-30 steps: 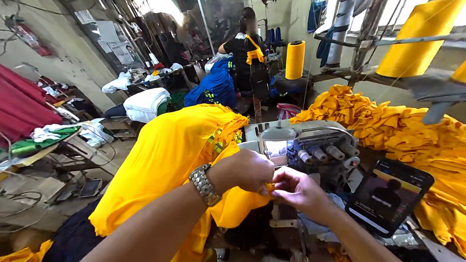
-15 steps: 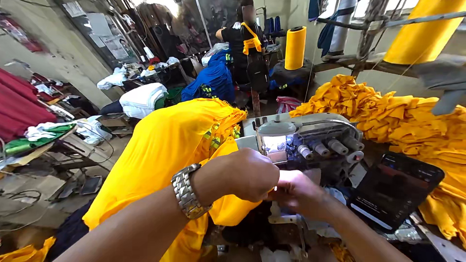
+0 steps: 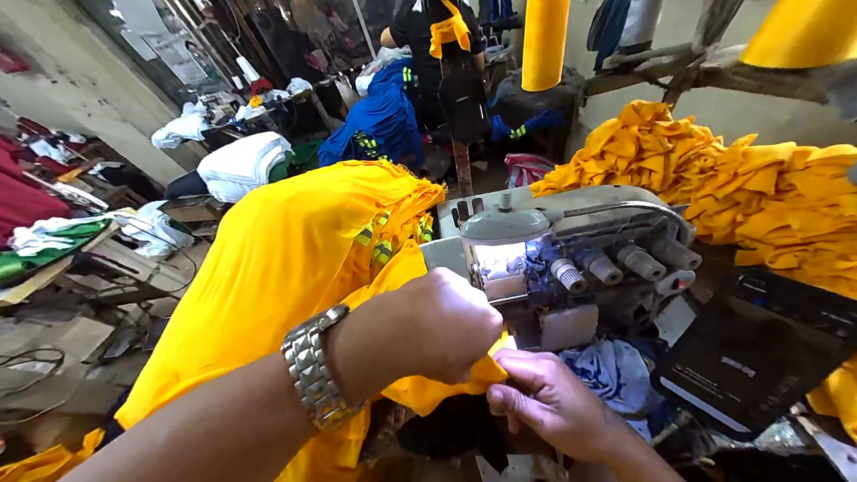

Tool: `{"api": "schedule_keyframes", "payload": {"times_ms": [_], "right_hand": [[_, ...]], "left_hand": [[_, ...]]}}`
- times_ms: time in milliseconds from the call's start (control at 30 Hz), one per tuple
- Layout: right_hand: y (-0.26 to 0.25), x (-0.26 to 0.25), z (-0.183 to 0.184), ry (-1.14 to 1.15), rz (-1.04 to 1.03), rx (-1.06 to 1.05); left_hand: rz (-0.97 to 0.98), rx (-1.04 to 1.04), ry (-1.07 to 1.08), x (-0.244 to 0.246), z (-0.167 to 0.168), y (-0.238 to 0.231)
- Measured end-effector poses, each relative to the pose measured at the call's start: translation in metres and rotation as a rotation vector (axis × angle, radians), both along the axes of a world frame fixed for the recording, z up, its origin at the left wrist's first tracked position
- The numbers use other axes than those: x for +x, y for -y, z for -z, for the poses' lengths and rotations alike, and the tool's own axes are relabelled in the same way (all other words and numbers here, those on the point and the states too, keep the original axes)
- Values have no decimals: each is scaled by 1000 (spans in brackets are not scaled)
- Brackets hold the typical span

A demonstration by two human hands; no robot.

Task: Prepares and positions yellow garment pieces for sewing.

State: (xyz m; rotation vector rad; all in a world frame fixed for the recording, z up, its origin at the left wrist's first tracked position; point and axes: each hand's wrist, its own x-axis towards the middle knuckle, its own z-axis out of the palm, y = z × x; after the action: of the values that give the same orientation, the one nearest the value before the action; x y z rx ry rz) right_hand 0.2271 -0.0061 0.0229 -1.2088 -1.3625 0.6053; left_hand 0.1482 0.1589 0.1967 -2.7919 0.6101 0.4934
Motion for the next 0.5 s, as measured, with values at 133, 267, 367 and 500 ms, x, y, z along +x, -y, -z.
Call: {"api": "schedule_keyframes", "payload": {"times_ms": [133, 267, 367, 500], "right_hand": [[0, 2, -1, 4, 14, 4], [0, 5, -2, -9, 8, 13], [1, 5, 2, -25, -5, 32], [3, 4, 4, -32, 8, 76]], "left_hand": [[17, -19, 44, 1, 6, -4], [2, -49, -26, 0, -1, 4], [36, -183, 58, -7, 12, -8], [-32, -372, 129, -25, 39, -12]]}}
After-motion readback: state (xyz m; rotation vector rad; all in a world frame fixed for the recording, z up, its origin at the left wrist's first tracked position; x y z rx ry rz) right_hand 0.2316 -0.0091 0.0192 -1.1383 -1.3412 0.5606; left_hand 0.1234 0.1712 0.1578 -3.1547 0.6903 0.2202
